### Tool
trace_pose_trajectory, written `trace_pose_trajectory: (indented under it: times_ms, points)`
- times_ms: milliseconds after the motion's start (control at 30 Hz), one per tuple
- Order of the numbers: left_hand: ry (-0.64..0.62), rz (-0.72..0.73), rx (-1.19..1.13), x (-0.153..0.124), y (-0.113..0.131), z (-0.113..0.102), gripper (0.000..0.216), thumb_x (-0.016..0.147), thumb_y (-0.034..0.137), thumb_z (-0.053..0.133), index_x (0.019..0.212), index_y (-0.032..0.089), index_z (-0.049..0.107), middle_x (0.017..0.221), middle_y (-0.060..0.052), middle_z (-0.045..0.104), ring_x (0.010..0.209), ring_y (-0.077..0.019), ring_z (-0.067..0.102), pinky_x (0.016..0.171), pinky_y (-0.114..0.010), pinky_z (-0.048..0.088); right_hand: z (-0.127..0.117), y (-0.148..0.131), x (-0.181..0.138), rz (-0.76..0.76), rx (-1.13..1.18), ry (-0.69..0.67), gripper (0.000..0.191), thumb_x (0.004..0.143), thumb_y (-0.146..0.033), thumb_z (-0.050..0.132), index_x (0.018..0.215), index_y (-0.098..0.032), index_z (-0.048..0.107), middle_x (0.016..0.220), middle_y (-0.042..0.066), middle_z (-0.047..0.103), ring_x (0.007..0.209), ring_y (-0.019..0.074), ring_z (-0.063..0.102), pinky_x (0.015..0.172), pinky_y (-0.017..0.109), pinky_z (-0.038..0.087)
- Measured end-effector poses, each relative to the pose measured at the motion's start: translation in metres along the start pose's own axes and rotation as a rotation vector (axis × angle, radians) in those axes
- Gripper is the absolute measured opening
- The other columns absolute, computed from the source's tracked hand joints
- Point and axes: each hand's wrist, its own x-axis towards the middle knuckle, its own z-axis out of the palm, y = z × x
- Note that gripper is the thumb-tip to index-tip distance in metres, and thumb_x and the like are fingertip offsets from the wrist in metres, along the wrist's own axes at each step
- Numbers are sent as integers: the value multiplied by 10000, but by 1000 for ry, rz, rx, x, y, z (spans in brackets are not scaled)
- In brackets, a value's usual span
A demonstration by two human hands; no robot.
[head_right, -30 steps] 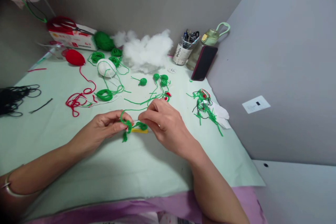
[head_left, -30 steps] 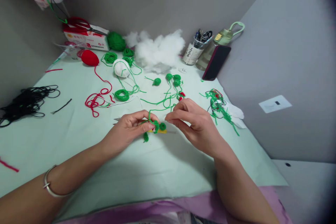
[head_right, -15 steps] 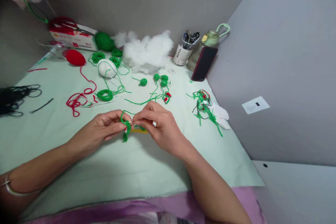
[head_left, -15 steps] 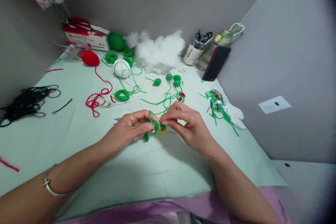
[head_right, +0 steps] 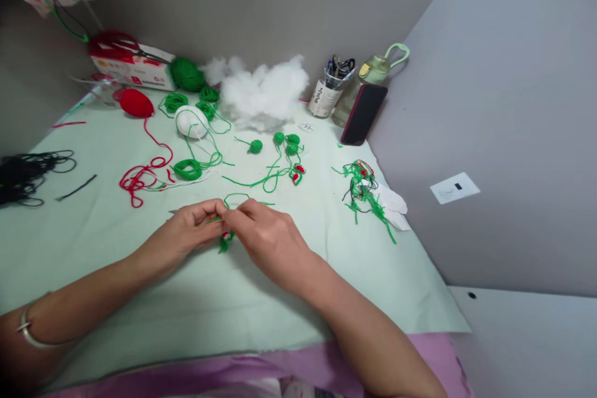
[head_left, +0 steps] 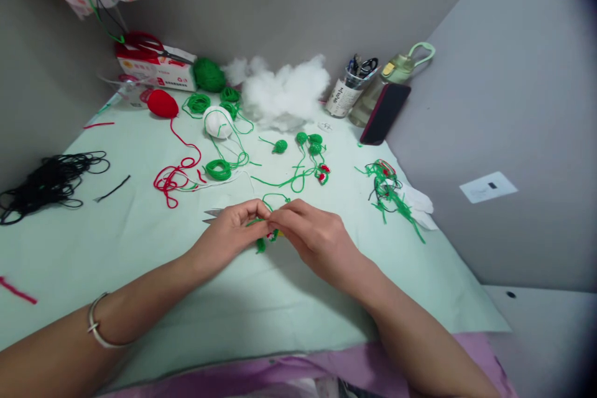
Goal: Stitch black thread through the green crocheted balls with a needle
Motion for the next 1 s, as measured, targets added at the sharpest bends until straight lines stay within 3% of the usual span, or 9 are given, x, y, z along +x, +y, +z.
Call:
trace_pose_trajectory:
  times_ms: [67, 133, 300, 467, 533, 600, 700, 833, 1000]
  points:
    - [-4, -4, 27, 0, 1, 1, 188, 863, 301, 668, 790, 175, 550, 709, 44, 533, 628, -91, 436, 582, -226, 320, -3, -4, 1, -2, 38, 70, 219, 967, -77, 527, 1061, -202, 680, 1053, 94, 706, 806, 136, 677, 605, 227, 492]
    - [9, -11, 37, 0, 2, 1, 177, 849, 291, 668, 790, 178, 545, 705, 44, 545, 646, -99, 464, 608, -233, 341, -11, -11, 3, 53, 258, 194, 172, 972, -99, 548, 1022, -205, 673, 1058, 90, 713, 768, 129, 690, 605, 231, 513]
    - [25, -19, 84, 1, -1, -1, 146, 863, 306, 655, 837, 179, 588, 714, 40, 548, 608, -93, 428, 566, -236, 307, -46, -14, 8, 360, 886, 339, 119, 1021, -263, 527, 939, -214, 598, 687, -19, 667, 535, 130, 673, 535, 261, 562]
    - [67, -5, 54, 2, -1, -4, 155, 872, 319, 676, 841, 181, 610, 716, 37, 511, 585, -82, 378, 517, -227, 259, -72, 24, 6, 317, 825, 949, 93, 954, -210, 622, 864, -207, 644, 654, -46, 560, 733, 126, 711, 765, 278, 596]
    - [50, -23, 8, 1, -1, -4, 175, 878, 354, 692, 889, 185, 648, 723, 33, 515, 568, -73, 358, 506, -225, 247, -73, 35, 5, 281, 766, 1038, 113, 944, -156, 616, 854, -203, 665, 654, -43, 566, 752, 128, 708, 804, 295, 584]
    - [23, -44, -36, 1, -1, -4, 227, 879, 404, 708, 968, 197, 686, 742, 26, 527, 549, -62, 337, 497, -224, 231, -69, 37, 5, 272, 687, 929, 118, 941, -143, 622, 873, -206, 695, 669, -32, 599, 698, 131, 686, 734, 296, 571]
    - [2, -40, -57, 1, -2, -5, 278, 885, 452, 706, 1020, 209, 711, 733, 27, 503, 525, -51, 297, 487, -228, 196, -56, 25, 6, 249, 468, 587, 99, 918, -152, 673, 895, -223, 738, 810, 10, 665, 716, 134, 649, 608, 266, 503]
    - [-16, -4, -48, 1, 0, -5, 254, 921, 450, 666, 1003, 214, 714, 705, 35, 468, 518, -52, 282, 489, -231, 184, -41, 11, 6, 102, 173, 222, 133, 924, -120, 662, 953, -224, 740, 852, 31, 625, 779, 137, 598, 655, 274, 479]
    - [-15, 16, -46, -1, 5, -2, 239, 934, 437, 640, 967, 207, 698, 680, 41, 459, 517, -64, 282, 500, -233, 203, -31, 12, 5, 7, -19, 74, 176, 983, -122, 552, 943, -195, 707, 823, 41, 570, 763, 144, 560, 649, 279, 457]
